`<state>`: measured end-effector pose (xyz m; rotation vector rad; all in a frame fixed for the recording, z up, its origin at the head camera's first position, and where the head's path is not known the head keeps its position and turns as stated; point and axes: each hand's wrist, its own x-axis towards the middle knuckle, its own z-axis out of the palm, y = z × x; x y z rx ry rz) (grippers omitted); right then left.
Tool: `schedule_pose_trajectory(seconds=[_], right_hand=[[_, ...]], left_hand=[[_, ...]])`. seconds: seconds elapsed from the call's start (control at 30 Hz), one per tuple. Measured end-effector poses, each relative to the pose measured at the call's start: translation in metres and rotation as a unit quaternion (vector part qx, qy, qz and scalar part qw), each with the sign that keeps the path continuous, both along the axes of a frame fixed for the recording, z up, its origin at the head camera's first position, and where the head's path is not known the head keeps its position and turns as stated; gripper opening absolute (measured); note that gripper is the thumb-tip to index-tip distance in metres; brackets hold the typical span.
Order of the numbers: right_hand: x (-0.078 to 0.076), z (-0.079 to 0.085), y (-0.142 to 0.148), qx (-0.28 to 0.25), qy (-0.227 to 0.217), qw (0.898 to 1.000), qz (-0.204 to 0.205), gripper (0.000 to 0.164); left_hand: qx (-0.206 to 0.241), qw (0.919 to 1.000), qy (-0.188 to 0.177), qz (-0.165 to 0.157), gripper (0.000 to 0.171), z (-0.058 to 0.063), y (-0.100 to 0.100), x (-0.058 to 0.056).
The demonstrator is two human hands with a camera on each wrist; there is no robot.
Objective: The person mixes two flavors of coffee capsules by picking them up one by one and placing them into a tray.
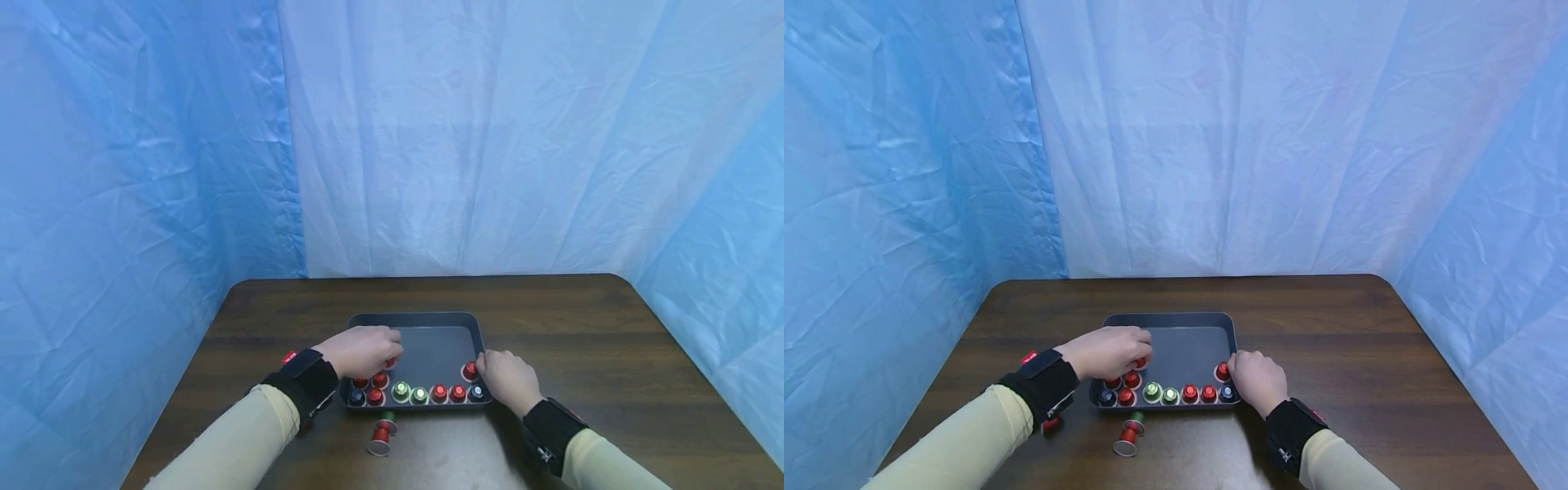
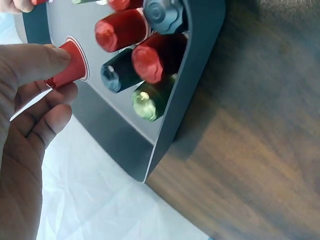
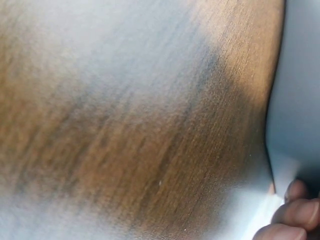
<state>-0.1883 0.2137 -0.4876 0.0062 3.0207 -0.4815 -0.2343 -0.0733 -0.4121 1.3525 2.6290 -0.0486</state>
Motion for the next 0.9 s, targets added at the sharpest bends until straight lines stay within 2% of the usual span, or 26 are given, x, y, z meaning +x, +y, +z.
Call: schedule_pose_trajectory(seconds=[0.2, 0.37, 0.53, 0.9], right_hand=[[-0.001, 0.0, 0.0, 0.004, 0.0, 1.0, -0.002, 0.03], [-0.002, -0.001, 0.001, 0.003, 0.0, 1.0, -0.002, 0.03], [-0.002, -0.002, 0.001, 0.003, -0.004, 1.0, -0.005, 0.031], [-0.002, -0.003, 0.001, 0.005, -0.002, 1.0, -0.006, 0.03]], left_hand=[[0.0, 1.0, 0.001, -0.002, 0.019, -0.01, 0.006, -0.001], [-0.008, 0.9999, -0.014, 0.006, 0.026, -0.014, 0.012, 0.002], [-0.013, 0.9998, -0.008, -0.016, 0.025, -0.02, 0.014, 0.003], [-0.017, 0.9996, -0.016, -0.015, 0.027, -0.025, 0.013, 0.005]])
